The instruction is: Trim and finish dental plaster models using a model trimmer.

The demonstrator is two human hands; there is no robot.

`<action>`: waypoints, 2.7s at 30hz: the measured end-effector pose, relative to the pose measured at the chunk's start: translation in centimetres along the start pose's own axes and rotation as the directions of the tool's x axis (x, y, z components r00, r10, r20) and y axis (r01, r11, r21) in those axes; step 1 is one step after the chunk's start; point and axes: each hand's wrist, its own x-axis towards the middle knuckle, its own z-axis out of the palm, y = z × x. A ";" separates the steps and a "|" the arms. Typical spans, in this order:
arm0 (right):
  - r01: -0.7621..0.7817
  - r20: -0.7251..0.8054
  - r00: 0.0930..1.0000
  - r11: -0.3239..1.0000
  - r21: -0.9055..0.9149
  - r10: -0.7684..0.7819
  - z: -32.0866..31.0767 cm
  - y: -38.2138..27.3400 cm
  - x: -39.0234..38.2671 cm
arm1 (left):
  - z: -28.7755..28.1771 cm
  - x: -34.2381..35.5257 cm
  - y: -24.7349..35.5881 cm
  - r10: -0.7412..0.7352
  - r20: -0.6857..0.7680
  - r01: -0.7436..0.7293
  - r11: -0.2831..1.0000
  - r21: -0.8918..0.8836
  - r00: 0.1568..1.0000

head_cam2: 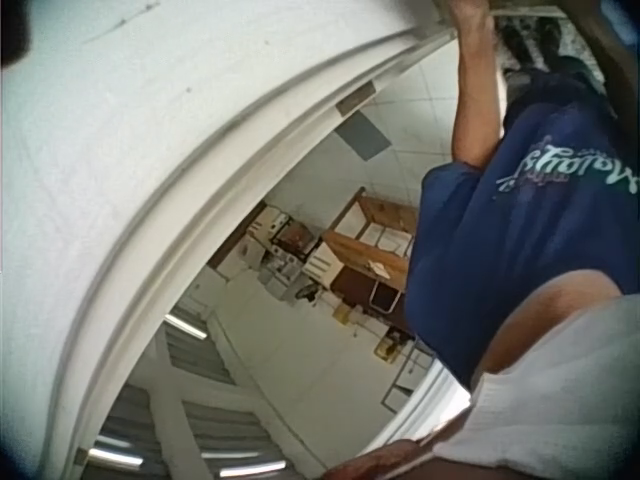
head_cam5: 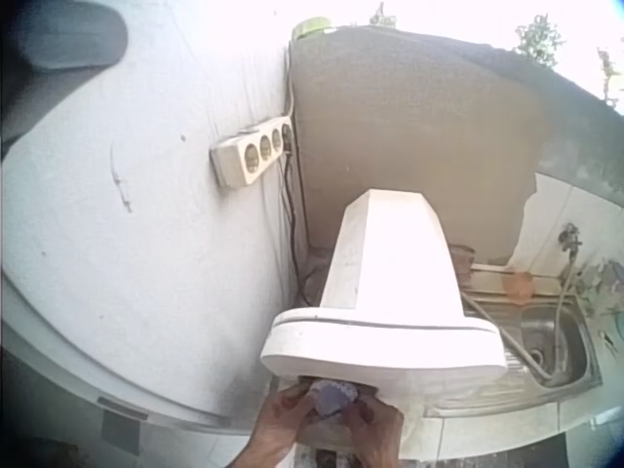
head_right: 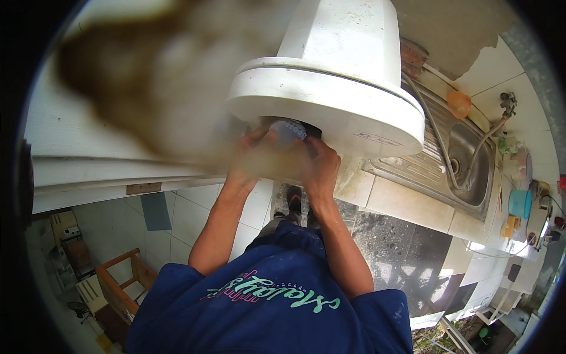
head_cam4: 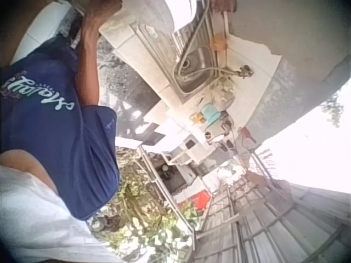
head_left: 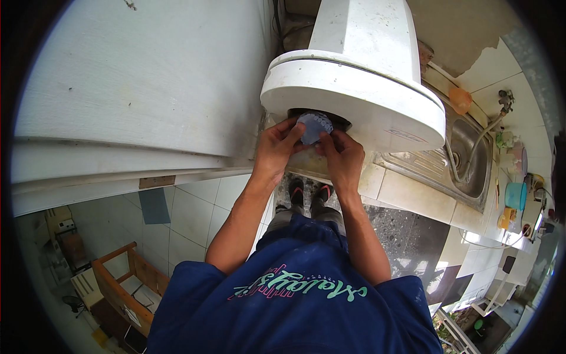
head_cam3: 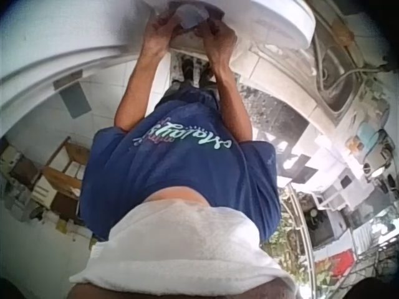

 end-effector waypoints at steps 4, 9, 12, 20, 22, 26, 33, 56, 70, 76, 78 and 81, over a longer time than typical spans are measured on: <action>-0.011 -0.009 1.000 0.999 -0.052 0.010 0.1 0.2 0.5 | 0.3 0.2 -0.2 0.022 -0.053 -0.018 0.997 0.077 0.998; -0.017 -0.006 1.000 0.999 0.028 0.017 0.3 0.6 0.5 | 0.7 -0.2 -0.5 0.164 -0.025 -0.160 0.980 0.115 0.986; -0.030 0.011 1.000 0.991 0.132 0.029 0.0 0.2 0.3 | 1.3 -1.2 0.4 0.249 0.024 -0.245 0.924 0.294 0.968; -0.086 -0.017 0.995 0.948 0.306 0.096 0.5 -1.0 -0.2 | 1.5 -1.4 0.6 0.260 -0.012 -0.238 0.900 0.365 0.965; -0.071 -0.066 0.994 0.983 0.169 0.083 0.7 -0.6 -0.1 | 0.9 -0.8 0.2 0.234 -0.016 -0.215 0.918 0.334 0.972; -0.012 -0.068 0.998 0.997 0.074 0.017 0.9 -0.9 0.0 | 0.2 0.0 0.1 0.118 -0.022 -0.107 0.956 0.275 0.993; -0.015 -0.044 0.999 1.000 0.010 0.016 0.9 -0.6 0.3 | 0.1 0.5 0.1 0.085 -0.021 -0.079 0.975 0.207 0.996; -0.019 -0.082 0.996 1.000 -0.017 0.017 1.4 -0.9 0.7 | 0.2 0.0 -0.4 0.094 -0.106 -0.077 0.984 0.158 0.990; -0.016 -0.114 0.993 0.998 -0.066 0.008 1.6 -2.2 1.0 | 0.6 -1.0 -1.2 0.103 -0.156 -0.105 0.994 0.000 0.982; 0.029 -0.154 0.987 0.994 -0.107 -0.046 1.7 -2.3 1.1 | 0.6 -1.5 -1.7 0.121 -0.147 -0.131 0.989 -0.061 0.982; 0.013 -0.151 0.988 0.995 -0.097 -0.028 1.7 -2.4 1.2 | 0.7 -1.7 -1.8 0.116 -0.139 -0.128 0.988 -0.084 0.984; -0.018 -0.120 0.993 0.997 -0.071 0.009 1.6 -2.4 1.0 | 0.9 -2.3 -1.5 0.134 -0.161 -0.150 0.985 -0.088 0.978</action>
